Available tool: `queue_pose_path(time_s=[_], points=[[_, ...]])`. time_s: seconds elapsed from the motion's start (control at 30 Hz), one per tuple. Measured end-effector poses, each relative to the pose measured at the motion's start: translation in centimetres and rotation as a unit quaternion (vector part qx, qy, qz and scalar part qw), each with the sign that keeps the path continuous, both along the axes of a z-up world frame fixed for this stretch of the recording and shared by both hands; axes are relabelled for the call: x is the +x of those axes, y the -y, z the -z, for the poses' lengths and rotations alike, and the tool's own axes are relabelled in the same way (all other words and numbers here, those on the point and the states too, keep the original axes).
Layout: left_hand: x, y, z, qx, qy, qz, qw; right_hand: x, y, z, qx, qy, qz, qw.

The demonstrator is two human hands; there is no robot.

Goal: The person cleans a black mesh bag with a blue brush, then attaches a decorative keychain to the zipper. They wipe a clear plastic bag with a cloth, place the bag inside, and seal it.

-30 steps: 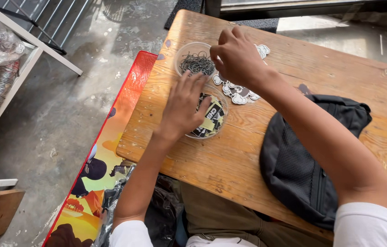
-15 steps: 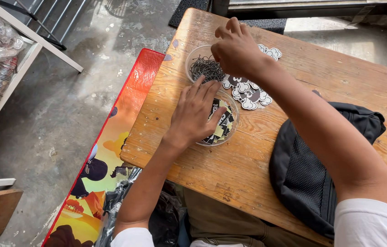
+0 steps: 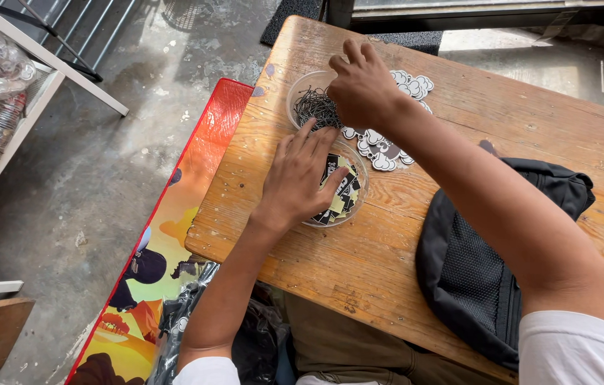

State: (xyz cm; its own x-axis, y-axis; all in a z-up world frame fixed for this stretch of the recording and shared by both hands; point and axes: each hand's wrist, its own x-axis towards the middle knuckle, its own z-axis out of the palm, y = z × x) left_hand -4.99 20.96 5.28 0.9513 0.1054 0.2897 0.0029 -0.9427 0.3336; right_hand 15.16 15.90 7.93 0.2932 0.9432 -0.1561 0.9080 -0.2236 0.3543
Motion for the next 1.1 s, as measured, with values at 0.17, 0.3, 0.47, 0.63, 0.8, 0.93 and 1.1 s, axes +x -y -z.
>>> queue_pose_path(time_s=[0.17, 0.3, 0.47, 0.63, 0.8, 0.93, 1.1], points=[[0.0, 0.1, -0.3, -0.012, 0.004, 0.003, 1.0, 0.1, 1.1, -2.2, 0.0, -0.074, 0.018, 0.997], [-0.2, 0.0, -0.7, -0.029, -0.003, 0.01, 1.0, 0.1, 2.1, -4.7, 0.096, -0.281, 0.042, 0.954], [-0.2, -0.1, -0.1, -0.004, 0.011, 0.014, 1.0, 0.5, 4.4, -5.3, 0.334, -0.439, 0.01, 0.834], [-0.1, -0.1, 0.2, 0.024, 0.0, 0.015, 1.0, 1.2, 6.5, -5.0, 0.477, -0.555, -0.011, 0.682], [-0.2, 0.0, 0.0, 0.014, 0.003, 0.016, 1.0, 2.0, 8.4, -4.8, 0.521, -0.552, 0.06, 0.648], [-0.2, 0.1, -0.3, 0.021, -0.001, 0.016, 1.0, 2.4, 9.5, -1.9, 0.443, -0.417, 0.16, 0.777], [-0.2, 0.1, -0.5, 0.016, -0.01, 0.019, 1.0, 1.4, 10.0, 1.6, 0.162, -0.142, 0.167, 0.962]])
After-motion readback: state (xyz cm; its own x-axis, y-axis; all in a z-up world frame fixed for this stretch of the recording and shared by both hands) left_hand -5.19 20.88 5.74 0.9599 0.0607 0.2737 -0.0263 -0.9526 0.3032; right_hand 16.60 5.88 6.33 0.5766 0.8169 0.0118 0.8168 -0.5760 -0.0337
